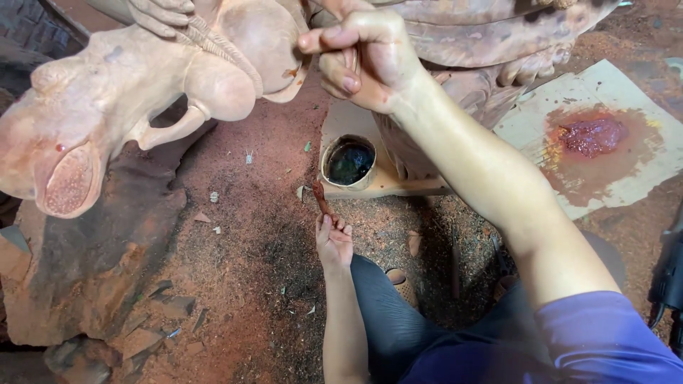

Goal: Applying and smoothing wood filler into the cracks and crevices of a large, intricate wooden sculpture.

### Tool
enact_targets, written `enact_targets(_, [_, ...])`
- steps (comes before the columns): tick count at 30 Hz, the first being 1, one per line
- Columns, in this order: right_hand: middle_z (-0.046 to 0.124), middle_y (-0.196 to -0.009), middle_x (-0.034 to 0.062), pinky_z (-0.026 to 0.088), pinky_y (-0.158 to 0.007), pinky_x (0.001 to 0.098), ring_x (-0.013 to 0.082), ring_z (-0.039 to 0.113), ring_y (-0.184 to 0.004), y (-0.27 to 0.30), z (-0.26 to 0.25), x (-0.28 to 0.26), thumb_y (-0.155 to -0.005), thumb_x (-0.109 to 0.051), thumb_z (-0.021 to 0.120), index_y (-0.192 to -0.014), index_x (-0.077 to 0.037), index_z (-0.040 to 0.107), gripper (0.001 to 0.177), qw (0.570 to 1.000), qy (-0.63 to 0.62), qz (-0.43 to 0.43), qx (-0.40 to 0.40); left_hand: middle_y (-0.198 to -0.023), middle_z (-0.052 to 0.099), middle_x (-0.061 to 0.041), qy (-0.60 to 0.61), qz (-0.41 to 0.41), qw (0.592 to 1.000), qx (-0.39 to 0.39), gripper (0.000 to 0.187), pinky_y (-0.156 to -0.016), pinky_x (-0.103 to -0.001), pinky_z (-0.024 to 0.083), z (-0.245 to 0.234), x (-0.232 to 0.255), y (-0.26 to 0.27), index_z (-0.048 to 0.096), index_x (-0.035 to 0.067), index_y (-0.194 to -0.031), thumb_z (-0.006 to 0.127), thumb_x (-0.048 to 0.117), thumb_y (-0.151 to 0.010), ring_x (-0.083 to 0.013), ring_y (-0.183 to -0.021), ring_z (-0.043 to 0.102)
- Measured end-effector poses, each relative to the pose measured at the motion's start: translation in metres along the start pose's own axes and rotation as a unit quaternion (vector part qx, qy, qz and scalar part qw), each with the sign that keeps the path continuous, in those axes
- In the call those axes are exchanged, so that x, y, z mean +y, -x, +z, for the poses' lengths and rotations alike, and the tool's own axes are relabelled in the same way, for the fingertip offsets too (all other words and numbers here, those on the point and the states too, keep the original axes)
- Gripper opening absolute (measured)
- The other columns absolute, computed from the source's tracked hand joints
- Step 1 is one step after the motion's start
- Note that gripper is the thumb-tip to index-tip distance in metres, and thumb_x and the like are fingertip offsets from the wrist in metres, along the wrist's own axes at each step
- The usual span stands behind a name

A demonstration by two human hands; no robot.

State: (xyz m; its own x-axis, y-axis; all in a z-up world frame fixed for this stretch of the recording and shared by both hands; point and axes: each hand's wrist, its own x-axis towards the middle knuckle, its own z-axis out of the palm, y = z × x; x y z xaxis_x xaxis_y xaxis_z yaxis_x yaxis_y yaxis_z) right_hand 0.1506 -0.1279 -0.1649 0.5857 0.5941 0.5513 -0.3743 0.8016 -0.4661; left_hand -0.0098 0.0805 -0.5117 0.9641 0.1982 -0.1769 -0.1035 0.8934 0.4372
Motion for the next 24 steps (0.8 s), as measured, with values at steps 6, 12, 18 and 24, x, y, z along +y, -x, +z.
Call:
enact_targets(6, [0.078,-0.103,0.0232,0.042,-0.032,0.0238,0.0172,0.057,-0.043,0.003,0.027,0.014,-0.095,0.025,0.043,-0.17,-0.019,0.014,0.092,0.989,0.128,-0.013,0.077,-0.088,0.065,-0.007,0.012,-0.003,1.0,0.001,0.009,-0.061,-0.028,0.043,-0.004,-0.003,-0.003,0.058,0.01,-0.111,0.06,0.008,-0.102,-0.0155,-0.071,0.057])
enact_targets(12, [0.074,-0.103,0.0263,0.045,-0.035,0.024,0.0189,0.058,-0.044,-0.001,0.042,0.002,-0.09,0.016,0.045,-0.165,0.004,0.021,0.08,0.992,0.097,-0.023,0.08,-0.087,0.065,-0.006,-0.006,0.006,1.0,-0.006,0.01,-0.062,-0.029,0.044,-0.004,-0.002,-0.001,0.057,0.01,-0.11,0.061,0.007,-0.101,-0.0151,-0.072,0.058])
enact_targets(18, [0.071,-0.097,0.0216,0.038,-0.027,0.0228,0.0164,0.06,-0.042,0.001,0.033,0.016,-0.093,0.015,0.047,-0.167,-0.008,0.003,0.089,0.954,0.259,0.002,0.151,-0.083,0.066,-0.006,-0.002,0.0,1.0,0.007,0.011,-0.06,-0.028,0.047,-0.003,0.001,0.0,0.06,0.012,-0.109,0.064,0.008,-0.1,-0.0153,-0.069,0.06])
enact_targets(24, [0.069,-0.09,0.0243,0.051,-0.03,0.0223,0.0153,0.061,-0.041,-0.011,0.041,0.015,-0.094,0.012,0.046,-0.165,0.0,0.006,0.083,0.95,0.247,-0.015,0.189,-0.085,0.066,-0.006,0.002,-0.004,1.0,0.016,0.011,-0.06,-0.027,0.049,-0.004,0.005,-0.001,0.062,0.012,-0.108,0.066,0.007,-0.098,-0.0153,-0.068,0.059])
